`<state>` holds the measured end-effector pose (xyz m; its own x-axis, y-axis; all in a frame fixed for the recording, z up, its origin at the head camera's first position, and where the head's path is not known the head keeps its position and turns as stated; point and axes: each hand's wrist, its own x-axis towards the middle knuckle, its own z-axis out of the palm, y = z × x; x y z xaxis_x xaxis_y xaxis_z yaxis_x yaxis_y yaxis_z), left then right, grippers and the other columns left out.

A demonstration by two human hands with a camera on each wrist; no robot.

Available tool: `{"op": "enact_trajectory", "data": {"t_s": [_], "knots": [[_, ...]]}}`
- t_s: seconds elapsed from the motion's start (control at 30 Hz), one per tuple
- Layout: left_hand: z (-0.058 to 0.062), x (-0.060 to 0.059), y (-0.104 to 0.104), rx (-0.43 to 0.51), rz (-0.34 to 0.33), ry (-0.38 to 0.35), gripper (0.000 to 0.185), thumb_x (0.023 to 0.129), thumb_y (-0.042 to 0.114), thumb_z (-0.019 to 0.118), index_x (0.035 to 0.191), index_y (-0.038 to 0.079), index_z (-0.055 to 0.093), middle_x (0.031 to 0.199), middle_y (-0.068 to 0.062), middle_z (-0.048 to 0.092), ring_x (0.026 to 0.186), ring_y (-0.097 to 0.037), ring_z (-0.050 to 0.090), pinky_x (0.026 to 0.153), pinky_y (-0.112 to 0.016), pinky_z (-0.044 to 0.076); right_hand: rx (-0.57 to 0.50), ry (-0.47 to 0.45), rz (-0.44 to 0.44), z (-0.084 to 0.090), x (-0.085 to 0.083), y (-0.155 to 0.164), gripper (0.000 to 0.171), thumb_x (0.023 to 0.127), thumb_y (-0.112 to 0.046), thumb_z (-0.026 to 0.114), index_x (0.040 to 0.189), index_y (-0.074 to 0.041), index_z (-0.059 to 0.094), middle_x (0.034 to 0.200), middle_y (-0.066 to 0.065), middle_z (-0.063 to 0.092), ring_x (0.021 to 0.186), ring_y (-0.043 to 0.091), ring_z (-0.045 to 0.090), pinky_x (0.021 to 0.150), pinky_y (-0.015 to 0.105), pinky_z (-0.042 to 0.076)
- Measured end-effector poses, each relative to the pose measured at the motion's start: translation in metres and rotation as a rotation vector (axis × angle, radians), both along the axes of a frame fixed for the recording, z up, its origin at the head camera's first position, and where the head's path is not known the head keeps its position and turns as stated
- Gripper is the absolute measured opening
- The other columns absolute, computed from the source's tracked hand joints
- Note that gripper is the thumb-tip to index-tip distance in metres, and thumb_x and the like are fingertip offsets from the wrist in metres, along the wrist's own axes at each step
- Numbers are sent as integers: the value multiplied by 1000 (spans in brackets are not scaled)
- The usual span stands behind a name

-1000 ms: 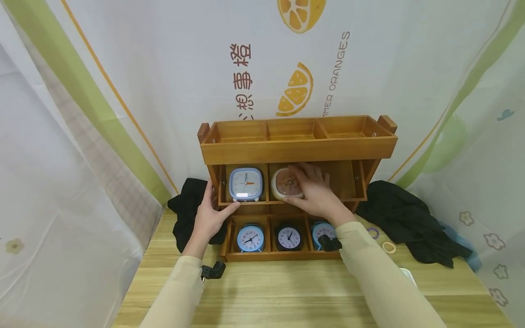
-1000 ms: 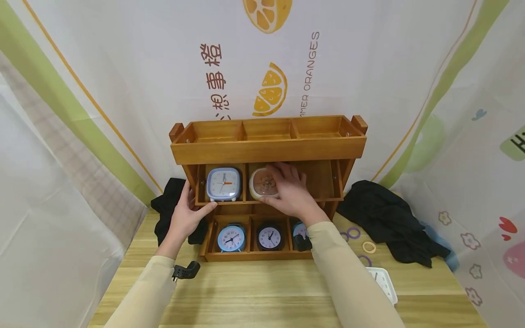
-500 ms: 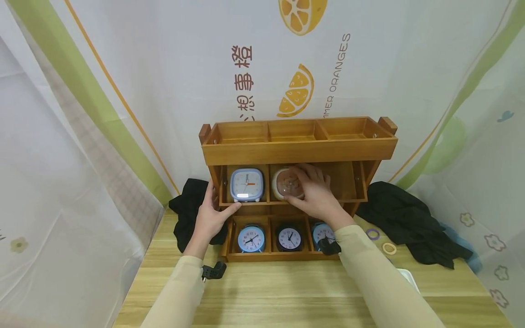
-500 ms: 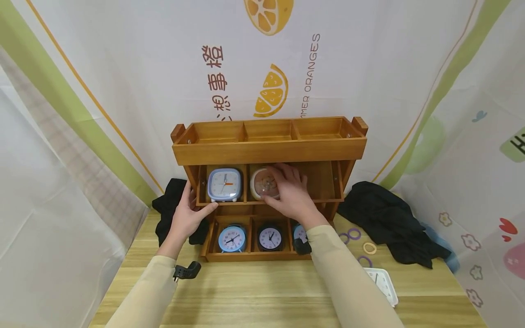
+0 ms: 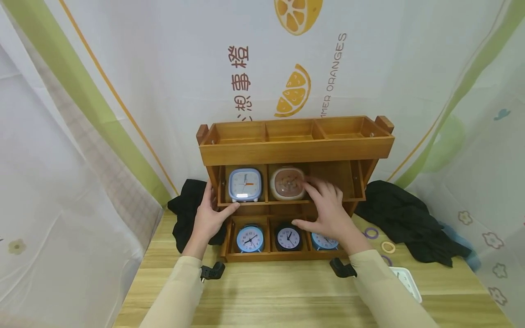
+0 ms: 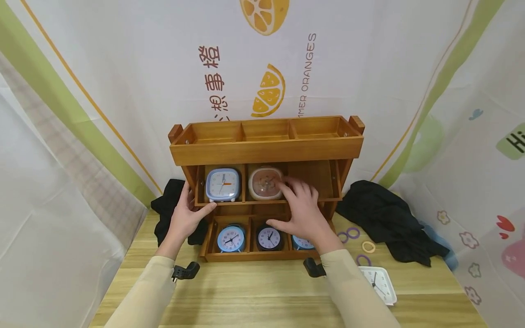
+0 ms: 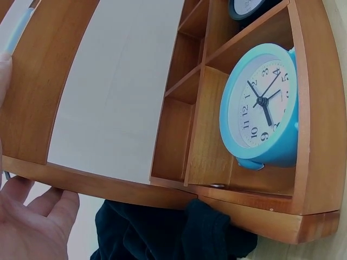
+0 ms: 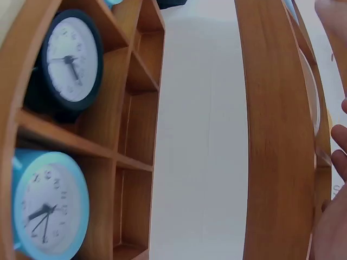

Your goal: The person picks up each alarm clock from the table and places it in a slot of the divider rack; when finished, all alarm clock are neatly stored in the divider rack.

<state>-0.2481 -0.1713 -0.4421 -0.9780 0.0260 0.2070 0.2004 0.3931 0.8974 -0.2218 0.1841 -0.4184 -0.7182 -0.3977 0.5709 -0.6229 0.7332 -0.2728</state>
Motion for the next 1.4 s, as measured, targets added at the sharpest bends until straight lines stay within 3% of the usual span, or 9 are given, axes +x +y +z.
{"op": "enact_trajectory", "data": {"t_s": [0.1, 0.23, 0.3, 0.5, 0.63, 0.73, 0.83, 1.17, 1.4], "knots": [[0, 1, -1, -4, 3, -8, 111, 91, 40, 83, 169, 36, 3, 170, -13, 27, 155, -34, 31, 123, -51, 30, -15, 15, 34, -3, 8, 6, 109, 83, -87, 56, 155, -6, 46, 157, 20, 40, 141, 42, 35, 105, 75, 21], [0, 2, -2, -6, 4, -21, 112, 91, 41, 83, 169, 35, 2, 170, -13, 26, 155, -34, 30, 123, -51, 30, -57, 15, 51, -9, 18, 15, 111, 81, -88, 57, 156, -7, 44, 156, 21, 40, 140, 44, 34, 101, 72, 21], [0, 3, -3, -4, 6, -26, 112, 91, 41, 83, 169, 36, 2, 170, -13, 26, 155, -34, 30, 123, -51, 30, -70, 5, 52, -13, 23, 20, 112, 79, -84, 67, 156, -6, 45, 156, 21, 40, 140, 44, 34, 100, 70, 21], [-1, 3, -2, -10, 7, -31, 113, 91, 40, 83, 169, 35, 1, 171, -12, 24, 156, -33, 29, 123, -50, 29, -104, -15, 6, -37, 45, 44, 115, 75, -84, 70, 157, -7, 45, 157, 19, 40, 139, 47, 33, 98, 72, 20], [-1, 2, -2, -8, 5, -27, 113, 91, 41, 83, 169, 35, 1, 171, -12, 23, 156, -33, 28, 123, -51, 29, -118, -33, -61, -54, 62, 65, 118, 65, -62, 94, 158, -10, 44, 155, 21, 41, 135, 53, 32, 96, 75, 20], [-2, 2, -2, -7, 7, -26, 112, 92, 41, 82, 169, 35, 1, 172, -13, 21, 157, -33, 27, 123, -51, 29, -126, -77, -100, -63, 74, 81, 120, 59, -43, 101, 158, -11, 44, 154, 23, 39, 135, 56, 31, 96, 76, 19], [-2, 2, -3, -9, 13, -34, 112, 92, 40, 82, 169, 35, 0, 172, -13, 21, 157, -33, 26, 123, -51, 29, -127, -150, -144, -73, 86, 96, 119, 59, -39, 103, 159, -12, 43, 155, 23, 38, 135, 58, 28, 96, 78, 18], [1, 2, 2, -11, -1, -36, 113, 92, 42, 82, 169, 34, 0, 171, -13, 23, 156, -33, 28, 124, -50, 28, 3, -381, -289, -120, 132, 154, 123, 64, -56, 96, 163, -16, 35, 157, 32, 33, 130, 65, 31, 89, 83, 20], [1, 2, 2, -12, 7, -20, 113, 92, 37, 82, 169, 34, 0, 172, -12, 21, 156, -33, 27, 123, -51, 30, 37, -504, -370, -132, 153, 180, 121, 62, -65, 94, 159, -17, 40, 155, 33, 34, 131, 63, 30, 87, 79, 22]]}}
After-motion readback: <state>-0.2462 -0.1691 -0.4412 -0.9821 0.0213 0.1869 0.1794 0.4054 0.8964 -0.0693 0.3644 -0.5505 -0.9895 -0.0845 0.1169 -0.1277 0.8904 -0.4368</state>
